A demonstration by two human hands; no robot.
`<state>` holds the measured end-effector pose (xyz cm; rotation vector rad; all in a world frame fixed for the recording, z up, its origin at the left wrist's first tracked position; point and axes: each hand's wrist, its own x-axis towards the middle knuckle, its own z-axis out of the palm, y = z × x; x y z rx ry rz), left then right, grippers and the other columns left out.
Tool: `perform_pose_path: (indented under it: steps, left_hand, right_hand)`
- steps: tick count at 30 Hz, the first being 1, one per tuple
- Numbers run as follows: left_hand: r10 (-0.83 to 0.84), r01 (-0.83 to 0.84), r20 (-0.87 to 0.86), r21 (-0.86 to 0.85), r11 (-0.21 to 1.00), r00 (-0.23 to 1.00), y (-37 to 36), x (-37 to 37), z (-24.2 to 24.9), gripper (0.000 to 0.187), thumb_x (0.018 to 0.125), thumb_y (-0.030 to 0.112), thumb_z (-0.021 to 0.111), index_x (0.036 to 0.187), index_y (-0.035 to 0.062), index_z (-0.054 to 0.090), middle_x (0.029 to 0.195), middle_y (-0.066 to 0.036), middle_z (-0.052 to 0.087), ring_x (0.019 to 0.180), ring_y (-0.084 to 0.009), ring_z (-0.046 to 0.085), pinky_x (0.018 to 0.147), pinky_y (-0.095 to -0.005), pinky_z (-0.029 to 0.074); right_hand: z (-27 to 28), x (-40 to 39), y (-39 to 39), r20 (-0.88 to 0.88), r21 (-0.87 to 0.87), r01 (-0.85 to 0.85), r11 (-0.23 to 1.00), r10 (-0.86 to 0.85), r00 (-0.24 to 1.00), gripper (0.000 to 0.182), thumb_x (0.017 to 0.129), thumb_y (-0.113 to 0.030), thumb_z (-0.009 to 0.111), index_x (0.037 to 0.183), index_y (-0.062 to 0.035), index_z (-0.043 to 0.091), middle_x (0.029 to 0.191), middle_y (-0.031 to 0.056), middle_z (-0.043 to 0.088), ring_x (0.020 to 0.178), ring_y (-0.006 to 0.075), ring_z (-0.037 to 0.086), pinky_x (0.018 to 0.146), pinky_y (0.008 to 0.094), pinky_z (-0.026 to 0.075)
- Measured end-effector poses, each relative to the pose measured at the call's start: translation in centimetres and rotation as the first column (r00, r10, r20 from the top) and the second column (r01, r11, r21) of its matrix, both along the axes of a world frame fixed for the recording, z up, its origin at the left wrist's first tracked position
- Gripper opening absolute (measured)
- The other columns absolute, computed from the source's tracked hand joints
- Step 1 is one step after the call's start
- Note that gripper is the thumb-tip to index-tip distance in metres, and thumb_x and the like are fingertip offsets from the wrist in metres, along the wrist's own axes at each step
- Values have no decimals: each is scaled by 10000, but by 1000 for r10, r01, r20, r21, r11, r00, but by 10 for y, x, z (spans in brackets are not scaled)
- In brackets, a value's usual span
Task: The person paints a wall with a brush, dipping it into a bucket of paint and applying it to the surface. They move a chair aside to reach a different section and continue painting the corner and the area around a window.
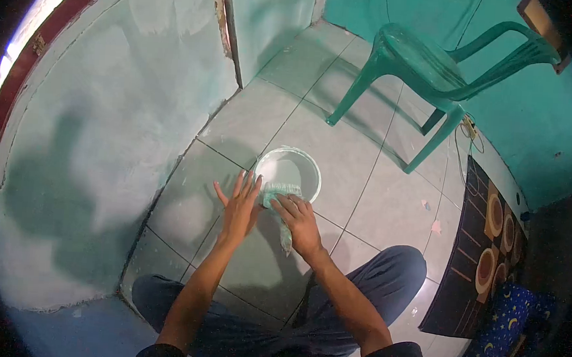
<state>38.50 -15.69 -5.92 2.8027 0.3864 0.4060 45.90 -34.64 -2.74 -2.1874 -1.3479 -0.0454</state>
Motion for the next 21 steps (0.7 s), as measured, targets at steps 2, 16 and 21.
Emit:
perform_pose_path:
  steps: [2, 16, 21]
  left_hand:
    - [-1, 2, -24, 48, 999, 1000, 0, 1, -7, 734, 854, 143, 715, 1521, 187, 410, 1567, -78, 443, 1506, -269, 313, 1136, -775, -29]
    - [4, -34, -138, -213, 977, 990, 18, -21, 45, 808, 800, 346, 817, 1498, 139, 465, 1646, -166, 260, 1520, -346, 243, 1154, -719, -53]
    - [-16, -5, -38, -481, 877, 999, 39, -46, 112, 643, 889, 299, 753, 1452, 94, 520, 1587, -183, 375, 1504, -352, 273, 1177, -669, -17]
  right_hand:
    - [-4, 1, -1, -35, -43, 8, 999, -9, 999, 566, 857, -92, 604, 1421, -111, 555, 1446, 107, 551, 1302, 353, 495, 1080, 472, 391]
    - [-15, -1, 1, -6, -13, 83, 996, -84, 996, 618, 795, -40, 663, 1399, -141, 584, 1439, 78, 567, 1258, 340, 548, 1043, 474, 447]
    - [56, 16, 3, 37, 128, 176, 976, -182, 983, 598, 801, -76, 655, 1385, -192, 599, 1458, 16, 561, 1315, 303, 527, 1021, 505, 456]
